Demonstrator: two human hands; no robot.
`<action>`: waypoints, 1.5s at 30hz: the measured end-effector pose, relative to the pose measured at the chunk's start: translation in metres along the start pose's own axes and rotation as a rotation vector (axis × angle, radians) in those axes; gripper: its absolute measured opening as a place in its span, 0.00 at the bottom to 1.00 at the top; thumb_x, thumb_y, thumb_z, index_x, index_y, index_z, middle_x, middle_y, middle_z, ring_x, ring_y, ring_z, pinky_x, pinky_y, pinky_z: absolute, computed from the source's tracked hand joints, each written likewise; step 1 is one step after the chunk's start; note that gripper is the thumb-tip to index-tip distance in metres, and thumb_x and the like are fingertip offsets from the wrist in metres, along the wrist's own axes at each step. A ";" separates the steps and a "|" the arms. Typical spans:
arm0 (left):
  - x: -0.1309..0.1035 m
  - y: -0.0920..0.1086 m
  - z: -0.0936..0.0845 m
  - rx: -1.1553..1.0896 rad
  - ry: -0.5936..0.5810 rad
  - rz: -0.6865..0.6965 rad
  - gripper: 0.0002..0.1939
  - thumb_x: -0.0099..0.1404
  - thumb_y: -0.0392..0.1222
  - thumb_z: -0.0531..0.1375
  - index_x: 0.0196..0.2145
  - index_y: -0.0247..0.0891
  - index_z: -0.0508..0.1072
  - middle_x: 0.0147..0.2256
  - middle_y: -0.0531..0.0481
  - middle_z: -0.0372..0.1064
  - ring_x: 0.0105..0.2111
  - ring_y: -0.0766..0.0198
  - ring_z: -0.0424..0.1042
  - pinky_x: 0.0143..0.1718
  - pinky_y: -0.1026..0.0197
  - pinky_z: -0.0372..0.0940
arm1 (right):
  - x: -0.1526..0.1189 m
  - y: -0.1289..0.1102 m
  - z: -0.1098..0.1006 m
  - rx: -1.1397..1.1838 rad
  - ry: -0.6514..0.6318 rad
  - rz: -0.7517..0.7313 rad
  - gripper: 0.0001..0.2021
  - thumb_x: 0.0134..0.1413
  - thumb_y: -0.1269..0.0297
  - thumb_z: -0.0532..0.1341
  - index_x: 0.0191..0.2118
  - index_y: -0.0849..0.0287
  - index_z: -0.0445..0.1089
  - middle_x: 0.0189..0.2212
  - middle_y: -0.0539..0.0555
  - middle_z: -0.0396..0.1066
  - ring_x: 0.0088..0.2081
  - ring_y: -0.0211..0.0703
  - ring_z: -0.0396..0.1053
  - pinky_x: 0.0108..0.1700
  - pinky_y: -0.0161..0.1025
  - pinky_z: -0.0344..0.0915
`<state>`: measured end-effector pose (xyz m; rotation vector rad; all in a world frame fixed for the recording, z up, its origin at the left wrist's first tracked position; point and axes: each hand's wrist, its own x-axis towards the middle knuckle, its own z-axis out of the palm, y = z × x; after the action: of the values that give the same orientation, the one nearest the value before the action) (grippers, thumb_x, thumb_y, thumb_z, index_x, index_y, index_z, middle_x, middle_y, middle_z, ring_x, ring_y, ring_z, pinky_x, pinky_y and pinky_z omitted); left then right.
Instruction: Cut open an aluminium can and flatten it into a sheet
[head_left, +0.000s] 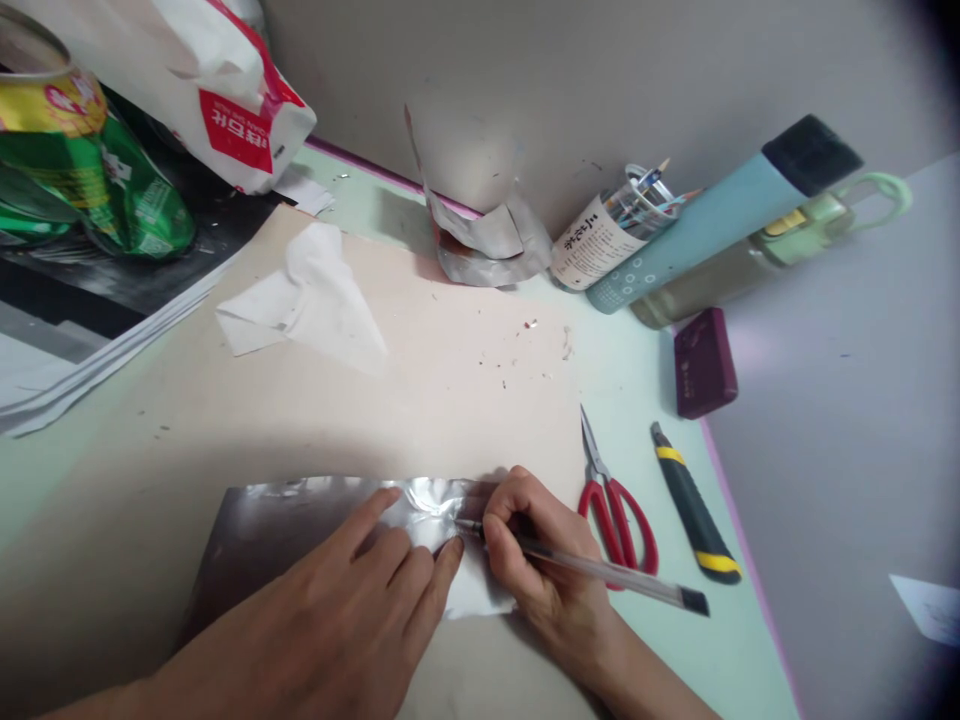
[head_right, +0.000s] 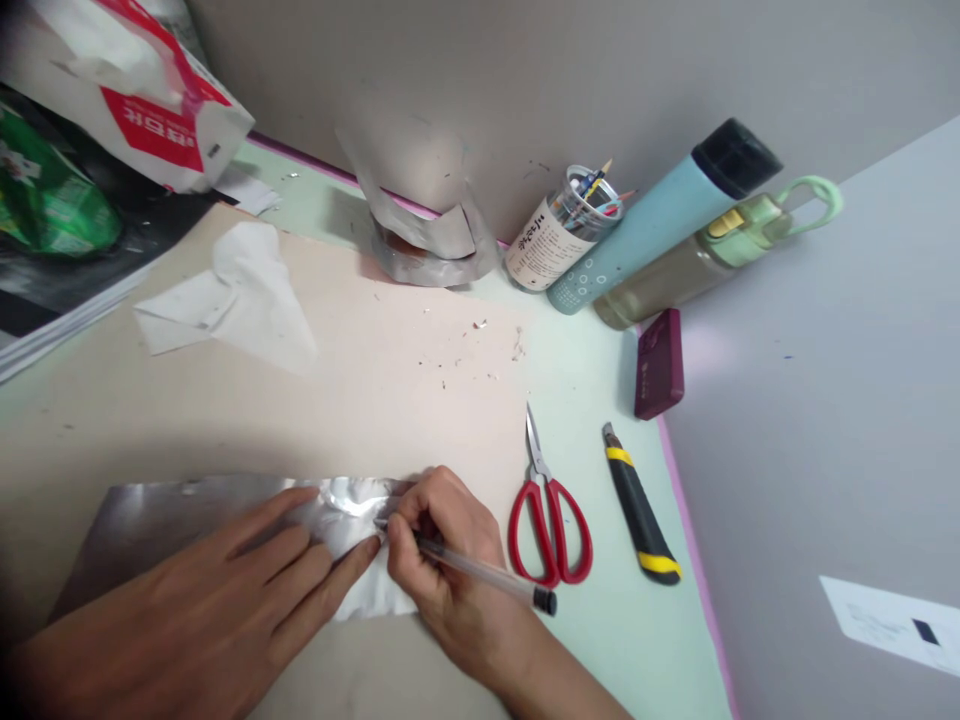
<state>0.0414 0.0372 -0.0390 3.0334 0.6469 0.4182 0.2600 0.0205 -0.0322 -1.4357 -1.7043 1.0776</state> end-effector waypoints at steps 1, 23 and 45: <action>0.000 0.000 -0.001 0.002 0.000 0.001 0.17 0.71 0.37 0.52 0.54 0.33 0.72 0.40 0.45 0.78 0.38 0.55 0.71 0.58 0.45 0.48 | 0.000 0.000 0.000 0.001 0.001 -0.002 0.09 0.68 0.67 0.56 0.33 0.55 0.61 0.29 0.48 0.59 0.29 0.39 0.58 0.30 0.39 0.54; 0.001 0.000 -0.005 0.012 -0.012 -0.006 0.17 0.71 0.37 0.51 0.53 0.34 0.74 0.39 0.46 0.79 0.37 0.56 0.72 0.59 0.45 0.48 | -0.001 0.002 0.000 -0.005 0.000 -0.031 0.09 0.67 0.69 0.56 0.33 0.55 0.60 0.29 0.48 0.59 0.30 0.38 0.58 0.31 0.37 0.55; 0.003 0.000 -0.002 0.025 0.009 -0.023 0.18 0.72 0.33 0.48 0.53 0.33 0.71 0.33 0.50 0.77 0.31 0.58 0.69 0.58 0.46 0.48 | 0.009 -0.005 0.001 0.243 0.218 0.059 0.10 0.65 0.66 0.60 0.31 0.56 0.65 0.25 0.46 0.62 0.26 0.35 0.58 0.27 0.32 0.57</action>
<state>0.0435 0.0382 -0.0367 3.0466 0.6916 0.4262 0.2551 0.0289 -0.0282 -1.3981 -1.3371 1.0759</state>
